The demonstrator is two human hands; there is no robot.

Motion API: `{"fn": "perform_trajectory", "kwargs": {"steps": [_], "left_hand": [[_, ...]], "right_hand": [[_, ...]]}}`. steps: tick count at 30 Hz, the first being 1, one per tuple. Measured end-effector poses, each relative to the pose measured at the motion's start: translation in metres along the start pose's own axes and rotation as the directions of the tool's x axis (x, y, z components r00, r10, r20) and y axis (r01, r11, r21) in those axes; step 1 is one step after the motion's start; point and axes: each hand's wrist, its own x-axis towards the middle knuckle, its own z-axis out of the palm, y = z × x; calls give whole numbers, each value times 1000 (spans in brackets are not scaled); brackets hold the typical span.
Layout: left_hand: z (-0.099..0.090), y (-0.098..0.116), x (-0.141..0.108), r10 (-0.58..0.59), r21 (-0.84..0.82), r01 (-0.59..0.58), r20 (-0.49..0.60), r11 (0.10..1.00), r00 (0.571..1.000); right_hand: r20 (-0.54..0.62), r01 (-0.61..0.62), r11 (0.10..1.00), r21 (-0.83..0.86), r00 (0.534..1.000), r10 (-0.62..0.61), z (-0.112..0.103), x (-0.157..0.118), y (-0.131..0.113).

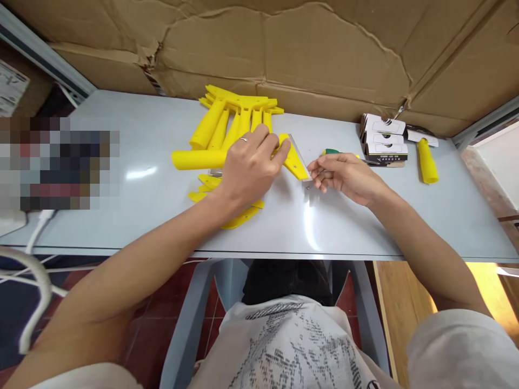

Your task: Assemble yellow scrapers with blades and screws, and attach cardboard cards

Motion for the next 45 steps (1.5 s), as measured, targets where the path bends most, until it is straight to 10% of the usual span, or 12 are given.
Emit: {"fn": "perform_trajectory", "kwargs": {"steps": [2, 5, 8, 20, 22, 27, 30, 34, 40, 45], "left_hand": [[2, -5, -1, -39, -44, 39, -1, 998, 999], [6, -12, -3, -87, -119, 89, 15, 989, 996], [8, -13, -4, -93, -84, 96, 32, 992, 995], [7, -3, -5, 29, 115, -28, -12, 993, 999], [5, -2, -4, 55, 144, -52, -20, 988, 998], [-1, 5, -2, 65, 86, -67, 24, 994, 998], [-4, 10, -2, 81, 23, -83, 88, 996, 993], [-10, 18, 0, 150, 0, -151, 157, 988, 976], [-20, 26, 6, 238, 88, -251, 134, 964, 962], [-18, 28, 6, 237, 50, -246, 140, 968, 961]], "right_hand": [[-80, 145, 929, -339, 980, -182, -6, -1, 2], [104, 268, 713, -648, 958, -266, -16, -2, 6], [285, 355, 648, -674, 934, -215, -21, -2, 11], [271, 459, 392, -797, 852, -447, -26, 7, 26], [227, 437, 435, -788, 861, -454, -24, 8, 27], [29, 249, 901, -355, 966, -255, -22, 5, 21], [-14, 290, 946, -145, 955, -295, -16, -2, 14], [9, 469, 846, -253, 876, -483, 0, -14, 8], [211, 721, 419, -552, 607, -767, 11, -12, 16], [287, 733, 260, -628, 529, -798, 13, -5, 26]]}}
